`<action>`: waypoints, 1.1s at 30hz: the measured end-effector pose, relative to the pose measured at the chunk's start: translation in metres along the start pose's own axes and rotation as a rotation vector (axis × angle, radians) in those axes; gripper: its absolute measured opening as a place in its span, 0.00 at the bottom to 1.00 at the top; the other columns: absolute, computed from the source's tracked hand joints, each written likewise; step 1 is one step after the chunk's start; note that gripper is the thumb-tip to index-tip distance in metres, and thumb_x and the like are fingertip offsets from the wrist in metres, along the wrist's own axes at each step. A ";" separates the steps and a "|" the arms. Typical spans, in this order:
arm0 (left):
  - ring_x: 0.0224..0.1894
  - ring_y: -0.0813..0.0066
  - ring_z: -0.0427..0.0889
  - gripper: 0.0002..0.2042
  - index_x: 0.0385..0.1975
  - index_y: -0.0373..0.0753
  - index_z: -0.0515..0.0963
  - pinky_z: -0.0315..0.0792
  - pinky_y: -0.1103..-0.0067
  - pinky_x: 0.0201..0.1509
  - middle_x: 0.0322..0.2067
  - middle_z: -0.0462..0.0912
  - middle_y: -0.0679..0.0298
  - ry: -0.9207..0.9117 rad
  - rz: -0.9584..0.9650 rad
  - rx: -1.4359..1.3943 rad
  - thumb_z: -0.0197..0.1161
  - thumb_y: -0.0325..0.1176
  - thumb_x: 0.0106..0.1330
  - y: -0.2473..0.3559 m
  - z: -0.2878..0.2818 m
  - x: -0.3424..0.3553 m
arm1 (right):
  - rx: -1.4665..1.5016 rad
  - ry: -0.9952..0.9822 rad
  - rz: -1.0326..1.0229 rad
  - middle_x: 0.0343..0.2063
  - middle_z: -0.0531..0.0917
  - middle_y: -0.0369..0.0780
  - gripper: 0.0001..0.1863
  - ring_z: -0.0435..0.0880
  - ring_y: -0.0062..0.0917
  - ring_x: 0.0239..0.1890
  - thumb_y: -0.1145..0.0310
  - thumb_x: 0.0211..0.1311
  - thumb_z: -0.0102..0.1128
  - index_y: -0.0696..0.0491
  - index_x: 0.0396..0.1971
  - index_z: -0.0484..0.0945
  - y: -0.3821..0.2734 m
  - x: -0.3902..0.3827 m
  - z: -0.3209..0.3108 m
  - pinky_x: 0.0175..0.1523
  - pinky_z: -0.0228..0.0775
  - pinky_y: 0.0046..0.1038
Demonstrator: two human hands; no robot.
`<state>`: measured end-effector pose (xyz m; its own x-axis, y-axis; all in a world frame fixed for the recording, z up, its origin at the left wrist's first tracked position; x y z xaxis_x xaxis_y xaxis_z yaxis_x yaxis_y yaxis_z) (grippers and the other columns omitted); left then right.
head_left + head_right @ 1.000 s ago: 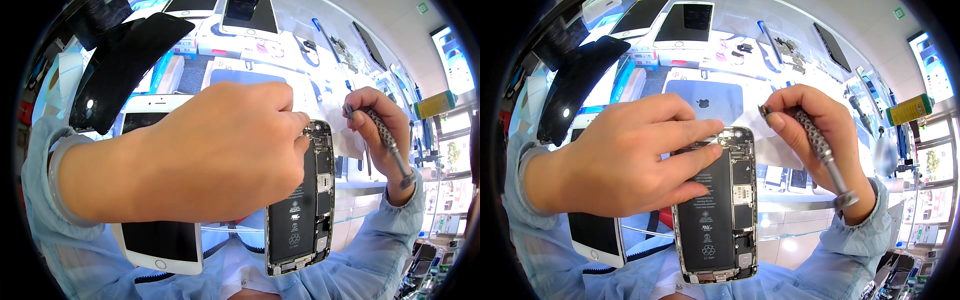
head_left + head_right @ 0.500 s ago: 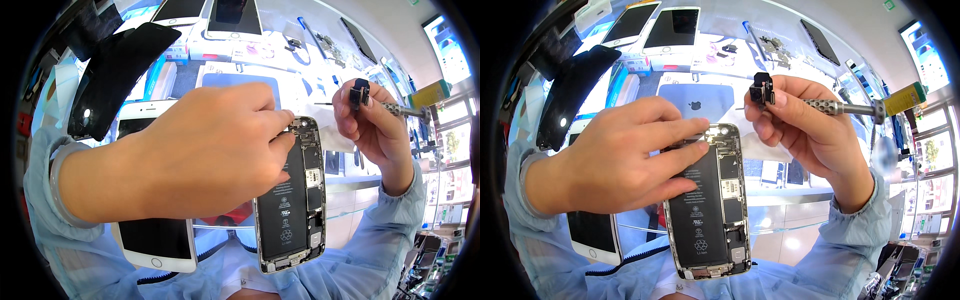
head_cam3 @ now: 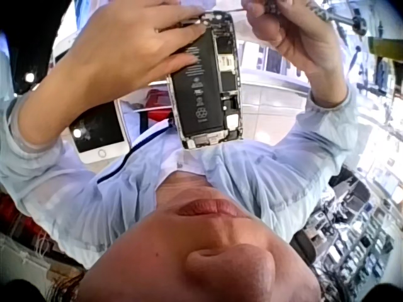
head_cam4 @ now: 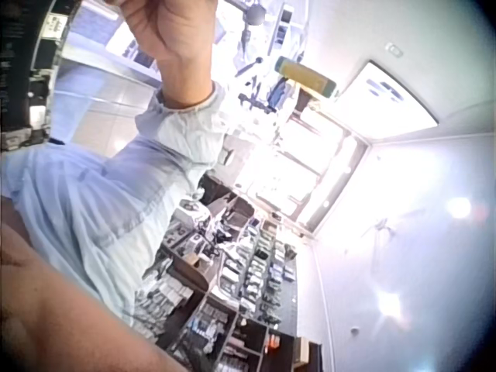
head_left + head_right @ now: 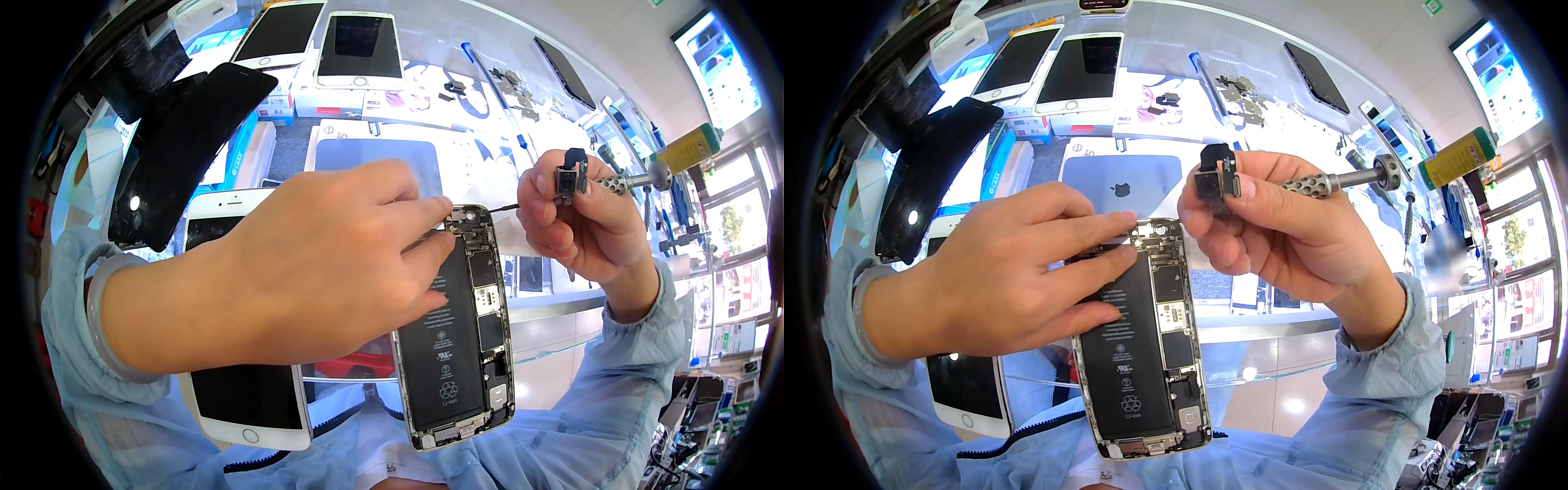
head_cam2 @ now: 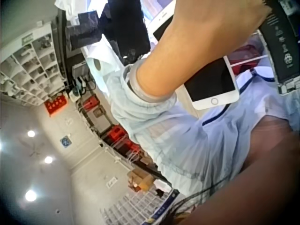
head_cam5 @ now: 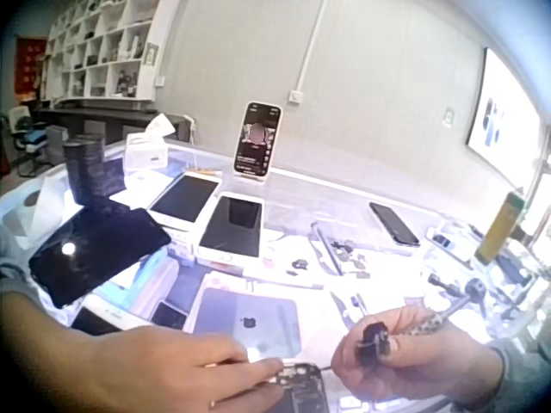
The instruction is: The person disassembles a smartphone by removing screws and detaching internal components. They use a screwdriver and tweezers to carefully remove the back cover, disconnect the battery, and extract the camera module.
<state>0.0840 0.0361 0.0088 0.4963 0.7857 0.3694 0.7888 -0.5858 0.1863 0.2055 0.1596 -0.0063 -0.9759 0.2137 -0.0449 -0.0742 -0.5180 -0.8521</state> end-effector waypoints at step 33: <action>0.38 0.64 0.76 0.21 0.38 0.31 0.80 0.75 0.77 0.37 0.44 0.79 0.53 -0.002 0.020 0.054 0.71 0.37 0.44 0.001 -0.001 0.001 | -0.698 0.193 -0.238 0.33 0.82 0.42 0.14 0.77 0.16 0.29 0.67 0.64 0.57 0.62 0.42 0.76 -0.030 0.002 -0.017 0.35 0.69 0.18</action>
<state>0.0847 0.0360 0.0103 0.5131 0.7743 0.3704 0.7971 -0.5899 0.1292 0.2094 0.1898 0.0099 -0.8918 0.4283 0.1460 -0.0689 0.1902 -0.9793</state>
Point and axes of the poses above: each hand's wrist, its own x-axis towards the middle knuckle, its own z-axis out of the palm, y = z × x, the point moved 6 cm from there along x, towards the middle knuckle
